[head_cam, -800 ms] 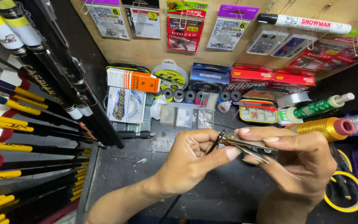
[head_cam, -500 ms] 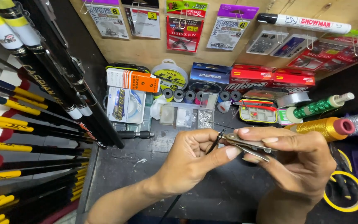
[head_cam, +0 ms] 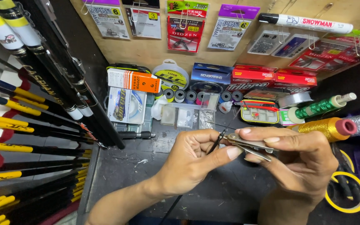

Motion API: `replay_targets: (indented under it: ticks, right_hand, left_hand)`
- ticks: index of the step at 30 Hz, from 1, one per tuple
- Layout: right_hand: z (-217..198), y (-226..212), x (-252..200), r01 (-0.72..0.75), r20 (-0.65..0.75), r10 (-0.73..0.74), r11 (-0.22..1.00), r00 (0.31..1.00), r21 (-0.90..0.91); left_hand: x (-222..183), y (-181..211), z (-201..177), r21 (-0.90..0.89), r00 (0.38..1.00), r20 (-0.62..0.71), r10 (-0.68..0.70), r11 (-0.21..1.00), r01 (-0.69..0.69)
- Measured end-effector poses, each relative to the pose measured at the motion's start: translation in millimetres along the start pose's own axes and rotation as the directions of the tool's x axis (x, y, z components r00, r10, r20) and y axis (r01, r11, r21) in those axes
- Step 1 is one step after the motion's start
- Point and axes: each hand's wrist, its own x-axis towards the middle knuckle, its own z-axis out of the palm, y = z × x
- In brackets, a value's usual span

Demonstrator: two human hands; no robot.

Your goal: Repairing a fishing rod tip by trimming and adjusting the line using small clippers.

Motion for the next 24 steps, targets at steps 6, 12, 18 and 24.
replay_targets:
  ticks: [6,12,18,24]
  right_hand:
    - [-0.7,2.1,-1.2,0.003,0.006,-0.003,1.0,1.0,0.027]
    - [-3.3,5.1,-1.8,0.023,0.027,-0.024,0.999,0.999,0.03]
    - [-3.5,6.1,-0.8,0.03,0.021,-0.03,0.999,0.999,0.022]
    - [-9.3,7.0,-4.9,-0.013,-0.078,0.017,0.999,0.997,0.048]
  left_hand:
    - [-0.2,-0.2,-0.5,0.015,1.0,-0.005,-0.008,1.0,0.008]
    - [-0.1,-0.8,-0.2,0.01,1.0,-0.002,-0.001,1.0,0.001]
    - [0.2,1.2,0.5,0.024,1.0,-0.004,-0.009,1.0,0.009]
    - [0.7,-1.7,1.9,0.042,0.998,-0.045,-0.044,0.998,0.046]
